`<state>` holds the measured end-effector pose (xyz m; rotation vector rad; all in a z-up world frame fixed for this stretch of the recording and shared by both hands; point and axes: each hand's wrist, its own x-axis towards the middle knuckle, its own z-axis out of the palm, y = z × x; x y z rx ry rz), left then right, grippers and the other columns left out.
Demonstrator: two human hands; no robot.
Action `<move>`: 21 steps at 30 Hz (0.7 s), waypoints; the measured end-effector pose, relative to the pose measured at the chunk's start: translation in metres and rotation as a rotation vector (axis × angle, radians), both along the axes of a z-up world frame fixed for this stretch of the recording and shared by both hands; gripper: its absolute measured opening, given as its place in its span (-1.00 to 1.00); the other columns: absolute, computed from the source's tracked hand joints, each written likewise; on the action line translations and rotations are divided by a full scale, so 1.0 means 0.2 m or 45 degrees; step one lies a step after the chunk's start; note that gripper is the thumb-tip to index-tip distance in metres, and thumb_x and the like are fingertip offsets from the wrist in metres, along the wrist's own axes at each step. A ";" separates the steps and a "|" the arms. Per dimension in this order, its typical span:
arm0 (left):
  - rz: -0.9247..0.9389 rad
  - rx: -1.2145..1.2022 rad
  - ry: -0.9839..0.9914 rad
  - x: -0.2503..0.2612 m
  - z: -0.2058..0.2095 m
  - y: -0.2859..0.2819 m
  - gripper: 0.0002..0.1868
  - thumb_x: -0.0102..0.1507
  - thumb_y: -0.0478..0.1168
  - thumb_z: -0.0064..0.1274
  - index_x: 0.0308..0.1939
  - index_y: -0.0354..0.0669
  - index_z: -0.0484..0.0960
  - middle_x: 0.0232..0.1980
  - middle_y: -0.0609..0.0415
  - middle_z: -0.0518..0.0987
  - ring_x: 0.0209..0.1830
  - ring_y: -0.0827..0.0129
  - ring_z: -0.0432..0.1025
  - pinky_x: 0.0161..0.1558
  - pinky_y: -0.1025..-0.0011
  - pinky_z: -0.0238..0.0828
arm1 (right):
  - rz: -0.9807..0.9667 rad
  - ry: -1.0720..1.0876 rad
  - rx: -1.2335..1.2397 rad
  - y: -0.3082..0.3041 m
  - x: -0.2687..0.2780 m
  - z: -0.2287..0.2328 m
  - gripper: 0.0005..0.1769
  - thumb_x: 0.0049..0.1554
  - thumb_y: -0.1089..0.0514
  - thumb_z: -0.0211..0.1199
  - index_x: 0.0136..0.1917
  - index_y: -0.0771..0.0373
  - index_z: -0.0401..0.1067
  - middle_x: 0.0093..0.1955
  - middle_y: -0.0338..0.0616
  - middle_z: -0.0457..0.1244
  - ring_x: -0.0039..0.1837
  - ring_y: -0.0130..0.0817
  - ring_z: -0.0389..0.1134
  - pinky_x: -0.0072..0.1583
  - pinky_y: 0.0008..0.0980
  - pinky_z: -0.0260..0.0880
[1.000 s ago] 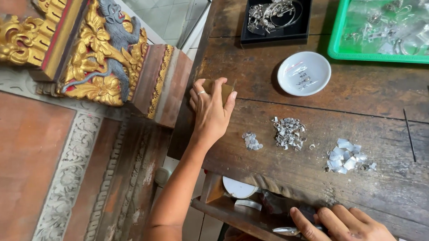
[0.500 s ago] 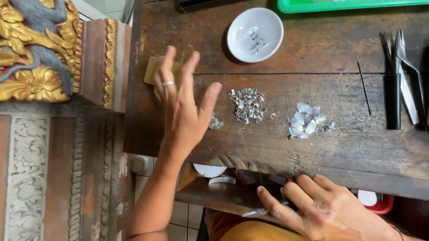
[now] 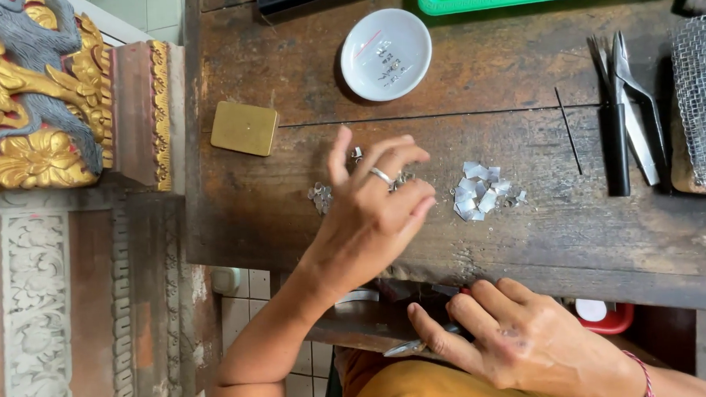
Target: The person uses pliers to shape and assemble small silver components on a wooden workbench in a jewelry workshop.
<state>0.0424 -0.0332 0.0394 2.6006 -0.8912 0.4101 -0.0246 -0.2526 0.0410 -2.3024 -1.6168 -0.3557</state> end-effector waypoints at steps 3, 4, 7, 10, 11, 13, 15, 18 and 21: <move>0.152 0.066 -0.035 0.03 0.06 0.02 -0.74 0.14 -0.35 0.43 -0.21 -0.05 0.65 0.12 0.01 0.58 0.24 0.10 0.46 0.44 -0.36 -0.20 | -0.001 -0.004 0.029 0.01 -0.01 0.00 -0.66 0.27 0.27 -0.02 0.29 0.17 0.37 -0.30 -0.26 0.11 -0.36 -0.32 0.13 -0.32 -0.36 0.19; 0.189 0.056 0.009 0.03 0.09 0.02 -0.74 0.17 -0.38 0.34 -0.13 -0.07 0.64 0.12 0.01 0.53 0.25 0.09 0.43 0.42 -0.42 -0.16 | -0.010 -0.024 0.053 0.01 -0.01 0.01 -0.69 0.28 0.26 -0.03 0.26 0.15 0.38 -0.32 -0.28 0.10 -0.37 -0.34 0.11 -0.32 -0.37 0.18; -0.044 -0.073 0.074 0.04 0.06 -0.06 -0.67 0.13 -0.28 0.48 -0.11 -0.05 0.66 0.13 -0.05 0.59 0.24 0.07 0.48 0.44 -0.41 -0.14 | -0.008 -0.037 0.038 0.00 -0.01 0.01 -0.68 0.27 0.27 -0.01 0.26 0.14 0.39 -0.32 -0.28 0.10 -0.38 -0.34 0.11 -0.33 -0.37 0.16; -0.203 -0.031 -0.021 0.06 0.04 -0.16 -0.72 0.16 -0.34 0.48 -0.23 -0.11 0.63 0.12 -0.06 0.55 0.23 0.03 0.49 0.38 -0.42 0.04 | -0.018 -0.048 0.047 0.01 0.00 0.02 -0.71 0.26 0.27 0.05 0.23 0.13 0.39 -0.34 -0.29 0.09 -0.39 -0.35 0.10 -0.35 -0.37 0.12; -0.206 -0.034 -0.025 0.06 0.03 -0.17 -0.72 0.16 -0.34 0.48 -0.23 -0.11 0.63 0.12 -0.06 0.55 0.23 0.03 0.49 0.38 -0.42 0.04 | -0.021 -0.052 0.044 0.01 0.00 0.02 -0.71 0.26 0.27 0.05 0.23 0.13 0.39 -0.34 -0.29 0.09 -0.39 -0.35 0.10 -0.35 -0.37 0.12; -0.235 0.027 -0.062 0.07 0.01 -0.20 -0.66 0.11 -0.27 0.55 -0.16 -0.02 0.67 0.13 -0.04 0.56 0.26 0.07 0.43 0.38 -0.43 0.07 | -0.048 -0.071 0.055 0.01 0.00 0.01 -0.72 0.25 0.25 0.07 0.22 0.10 0.41 -0.35 -0.29 0.08 -0.41 -0.36 0.08 -0.36 -0.38 0.11; -0.223 0.032 -0.076 0.07 -0.01 -0.21 -0.67 0.11 -0.25 0.56 -0.18 0.00 0.68 0.12 -0.04 0.58 0.25 0.08 0.43 0.38 -0.43 0.06 | -0.050 -0.080 0.055 0.00 0.00 0.01 -0.71 0.26 0.25 0.06 0.23 0.10 0.40 -0.35 -0.29 0.07 -0.40 -0.36 0.08 -0.37 -0.37 0.09; -0.206 0.022 -0.103 0.05 -0.03 -0.22 -0.74 0.17 -0.27 0.51 -0.20 0.00 0.69 0.08 -0.02 0.61 0.22 0.09 0.47 0.38 -0.40 0.04 | -0.046 -0.069 0.051 -0.01 0.00 0.01 -0.69 0.26 0.25 0.02 0.25 0.11 0.40 -0.35 -0.29 0.06 -0.40 -0.36 0.08 -0.37 -0.36 0.07; -0.185 -0.022 -0.153 0.02 -0.04 -0.20 -0.79 0.24 -0.30 0.45 -0.17 -0.02 0.69 0.00 0.01 0.64 0.15 0.10 0.52 0.35 -0.33 0.07 | -0.038 -0.057 0.045 -0.01 0.01 0.02 -0.69 0.27 0.25 0.00 0.26 0.11 0.39 -0.34 -0.28 0.07 -0.39 -0.35 0.09 -0.36 -0.36 0.09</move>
